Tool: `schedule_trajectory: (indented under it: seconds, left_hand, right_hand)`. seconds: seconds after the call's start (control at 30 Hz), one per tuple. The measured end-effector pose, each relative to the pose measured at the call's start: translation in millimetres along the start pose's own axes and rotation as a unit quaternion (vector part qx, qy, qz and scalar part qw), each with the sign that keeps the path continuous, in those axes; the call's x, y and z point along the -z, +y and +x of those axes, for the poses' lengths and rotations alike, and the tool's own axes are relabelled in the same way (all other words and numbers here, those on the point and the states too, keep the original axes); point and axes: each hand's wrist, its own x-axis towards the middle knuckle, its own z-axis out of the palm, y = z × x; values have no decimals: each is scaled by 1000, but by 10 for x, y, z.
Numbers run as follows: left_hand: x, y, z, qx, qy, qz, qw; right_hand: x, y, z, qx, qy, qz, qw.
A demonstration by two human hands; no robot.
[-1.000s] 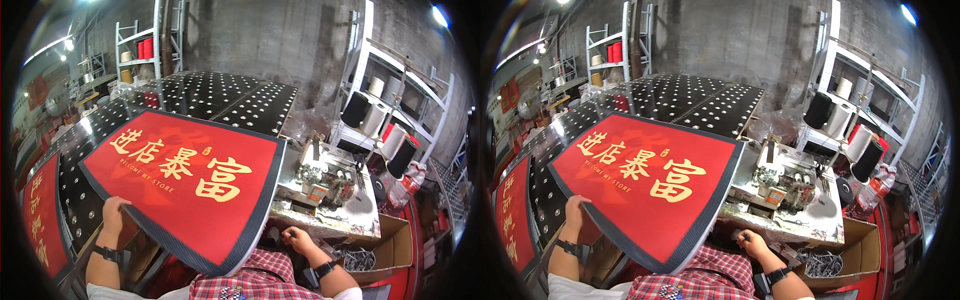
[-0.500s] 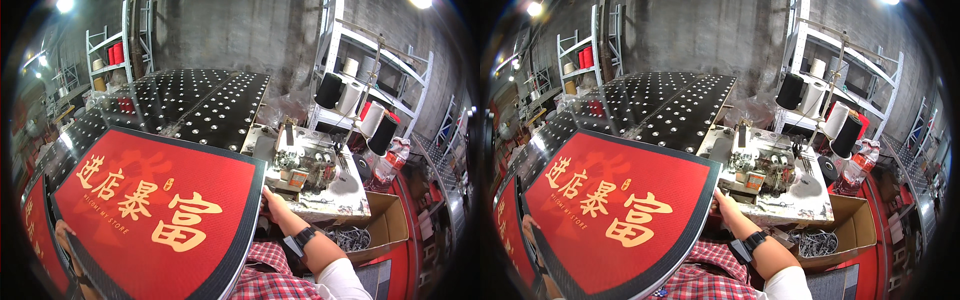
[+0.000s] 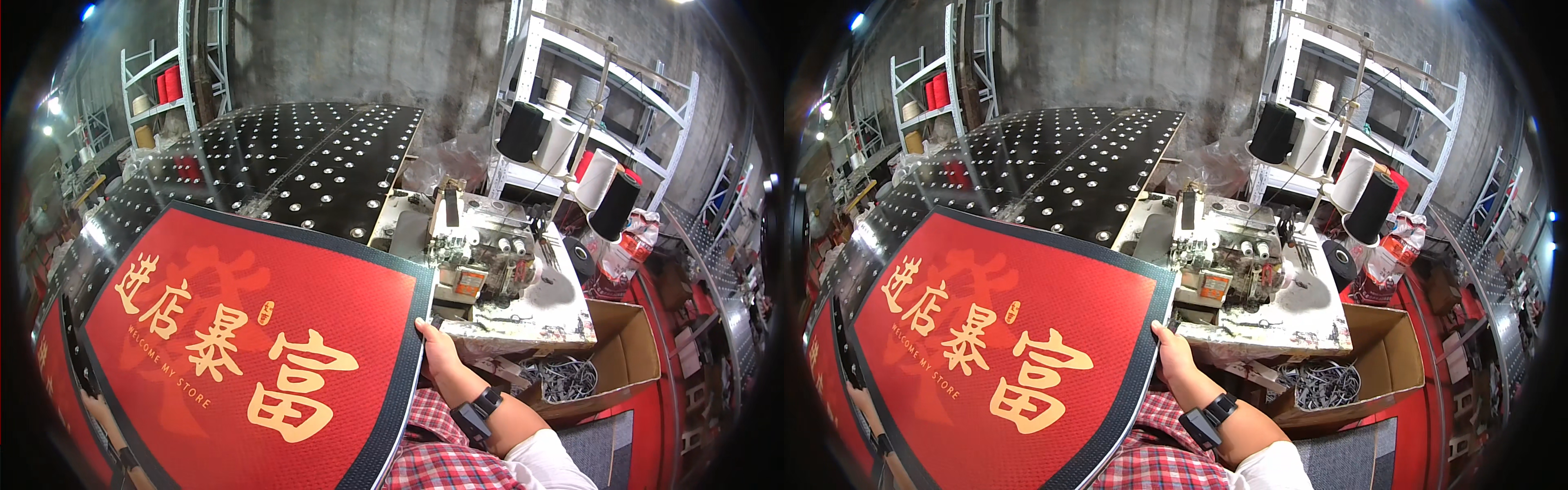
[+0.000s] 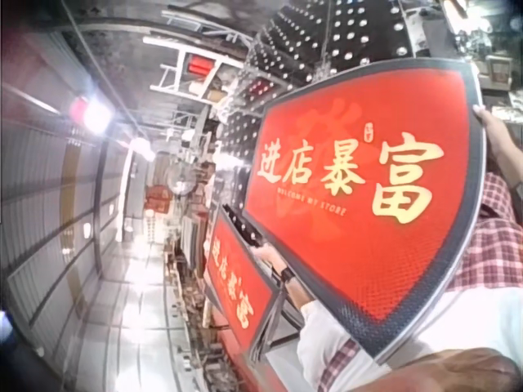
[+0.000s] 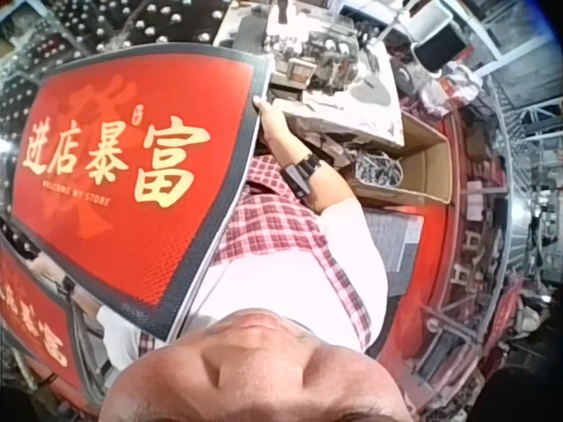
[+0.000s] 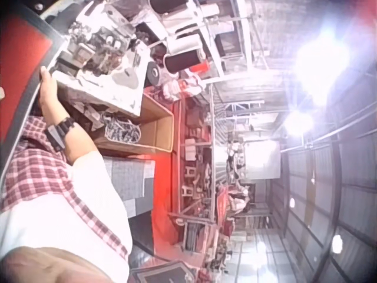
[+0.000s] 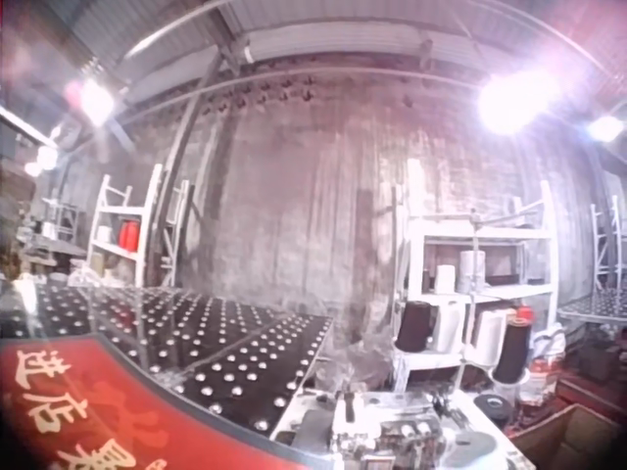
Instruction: Using an industrial sewing machine to bind the edges of floor mats.
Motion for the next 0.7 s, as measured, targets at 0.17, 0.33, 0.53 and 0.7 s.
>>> schedule_trajectory:
  seconds: [0.17, 0.33, 0.53, 0.7]
  left_hand:
    - [-838, 443, -518, 148, 113, -43, 982]
    - [-874, 432, -579, 176, 74, -17, 981]
    - [-1289, 395, -594, 171, 14, -47, 984]
    - [-1632, 280, -406, 225, 32, -104, 968]
  right_hand:
    - [29, -78, 83, 4, 20, 10, 1000]
    - [165, -71, 225, 29, 33, -2, 999]
    - [239, -84, 66, 44, 3, -112, 993]
    - [314, 36, -49, 35, -33, -240, 970]
